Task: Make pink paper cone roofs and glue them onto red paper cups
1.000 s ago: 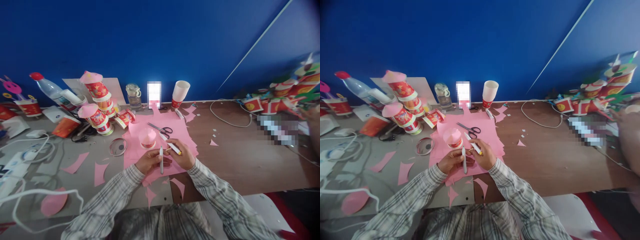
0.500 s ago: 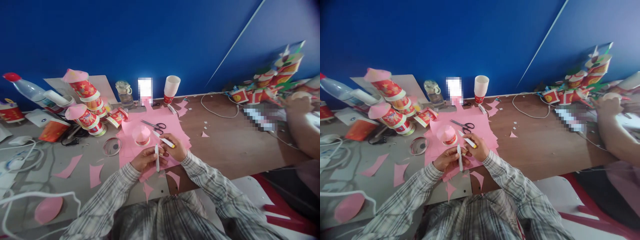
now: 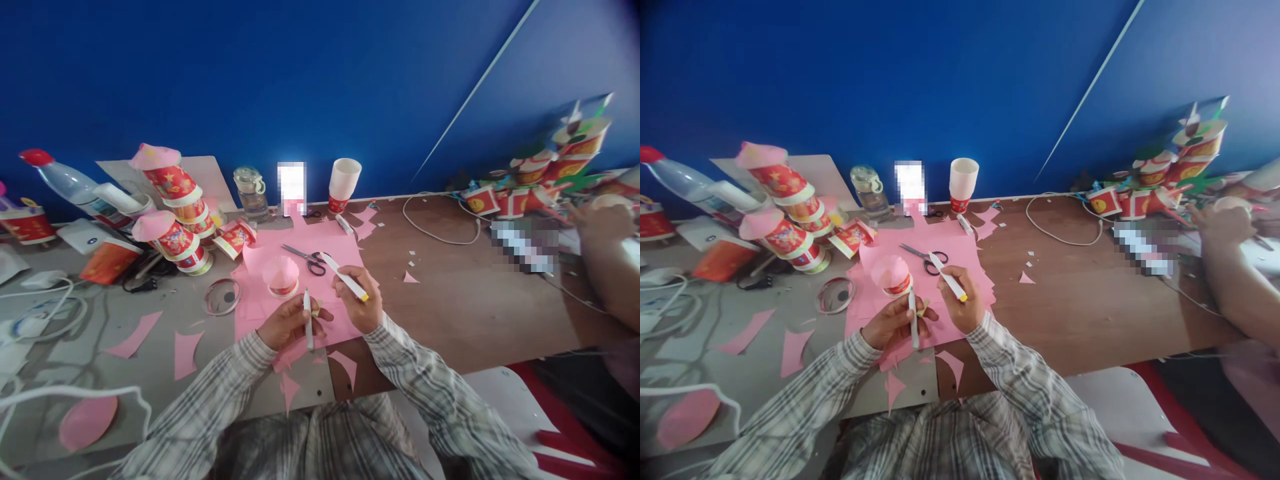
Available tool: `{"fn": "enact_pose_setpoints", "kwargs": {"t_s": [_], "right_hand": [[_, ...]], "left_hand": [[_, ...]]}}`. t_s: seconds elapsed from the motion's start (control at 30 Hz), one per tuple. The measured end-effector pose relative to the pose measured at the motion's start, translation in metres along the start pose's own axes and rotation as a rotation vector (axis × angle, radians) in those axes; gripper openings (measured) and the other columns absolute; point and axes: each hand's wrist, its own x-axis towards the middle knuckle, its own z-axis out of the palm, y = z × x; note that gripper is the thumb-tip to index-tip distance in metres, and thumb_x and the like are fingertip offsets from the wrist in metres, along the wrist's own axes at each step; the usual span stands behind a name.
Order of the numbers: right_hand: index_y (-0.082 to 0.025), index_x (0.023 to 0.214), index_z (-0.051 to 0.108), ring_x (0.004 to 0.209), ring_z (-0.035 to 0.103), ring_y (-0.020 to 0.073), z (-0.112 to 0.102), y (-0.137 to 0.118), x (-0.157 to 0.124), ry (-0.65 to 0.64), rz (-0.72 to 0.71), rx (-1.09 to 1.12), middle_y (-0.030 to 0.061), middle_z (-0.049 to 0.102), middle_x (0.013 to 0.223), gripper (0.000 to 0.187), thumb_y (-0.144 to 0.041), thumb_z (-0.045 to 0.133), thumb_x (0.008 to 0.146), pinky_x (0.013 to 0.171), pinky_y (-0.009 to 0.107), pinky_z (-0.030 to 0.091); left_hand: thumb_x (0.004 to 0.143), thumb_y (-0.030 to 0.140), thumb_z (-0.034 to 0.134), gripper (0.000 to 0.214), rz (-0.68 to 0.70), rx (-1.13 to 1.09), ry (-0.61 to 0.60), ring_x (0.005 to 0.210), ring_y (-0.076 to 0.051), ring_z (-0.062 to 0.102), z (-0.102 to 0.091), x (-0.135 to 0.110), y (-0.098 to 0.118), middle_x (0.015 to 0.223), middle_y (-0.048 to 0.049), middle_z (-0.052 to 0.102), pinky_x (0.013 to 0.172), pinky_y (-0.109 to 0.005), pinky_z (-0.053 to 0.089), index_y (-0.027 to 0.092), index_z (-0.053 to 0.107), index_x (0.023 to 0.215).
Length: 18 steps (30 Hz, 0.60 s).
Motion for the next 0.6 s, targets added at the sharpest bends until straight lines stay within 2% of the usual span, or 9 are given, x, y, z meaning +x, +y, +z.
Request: {"fn": "enact_pose_setpoints", "kwargs": {"t_s": [0.1, 0.23, 0.43, 0.6], "right_hand": [[-0.021, 0.107, 0.061, 0.059, 0.061, 0.0106, 0.0016, -0.0006, -0.0018, -0.032, -0.022, 0.002, 0.0008, 0.069, 0.08, 0.019, -0.025, 0.062, 0.089, 0.057, 0.027, 0.053], [-0.022, 0.108, 0.06, 0.06, 0.061, 0.0114, -0.0003, -0.0018, -0.0028, -0.051, 0.001, 0.018, 0.0014, 0.069, 0.082, 0.019, -0.028, 0.061, 0.09, 0.058, 0.028, 0.054], [-0.021, 0.108, 0.06, 0.057, 0.059, 0.0108, -0.002, -0.0028, -0.0013, -0.044, -0.01, 0.021, 0.0012, 0.069, 0.079, 0.02, -0.028, 0.061, 0.089, 0.055, 0.026, 0.052], [-0.022, 0.109, 0.06, 0.055, 0.057, 0.0104, -0.0033, -0.0026, -0.0016, -0.027, -0.055, 0.081, 0.0004, 0.069, 0.079, 0.019, -0.026, 0.06, 0.09, 0.053, 0.027, 0.05]], "left_hand": [[0.072, 0.019, 0.056, 0.015, 0.033, 0.019, -0.011, 0.046, -0.009, 0.055, 0.0005, 0.0013, -0.0014, 0.083, -0.0082, 0.064, 0.052, -0.026, 0.045, 0.016, 0.043, 0.079], [0.07, 0.017, 0.059, 0.019, 0.03, 0.027, -0.043, 0.036, -0.004, 0.042, 0.0007, 0.0015, -0.0021, 0.074, -0.006, 0.065, 0.04, -0.02, 0.035, 0.018, 0.04, 0.075], [0.069, 0.02, 0.06, 0.045, 0.01, 0.077, -0.087, 0.034, -0.003, 0.036, 0.002, -0.004, 0.0, 0.072, -0.0043, 0.065, 0.039, -0.02, 0.032, 0.023, 0.038, 0.108], [0.072, 0.026, 0.056, 0.025, -0.061, 0.135, -0.128, 0.035, -0.003, 0.036, 0.0026, -0.0053, -0.0011, 0.074, -0.0089, 0.067, 0.039, -0.021, 0.032, 0.016, 0.05, 0.095]]}}
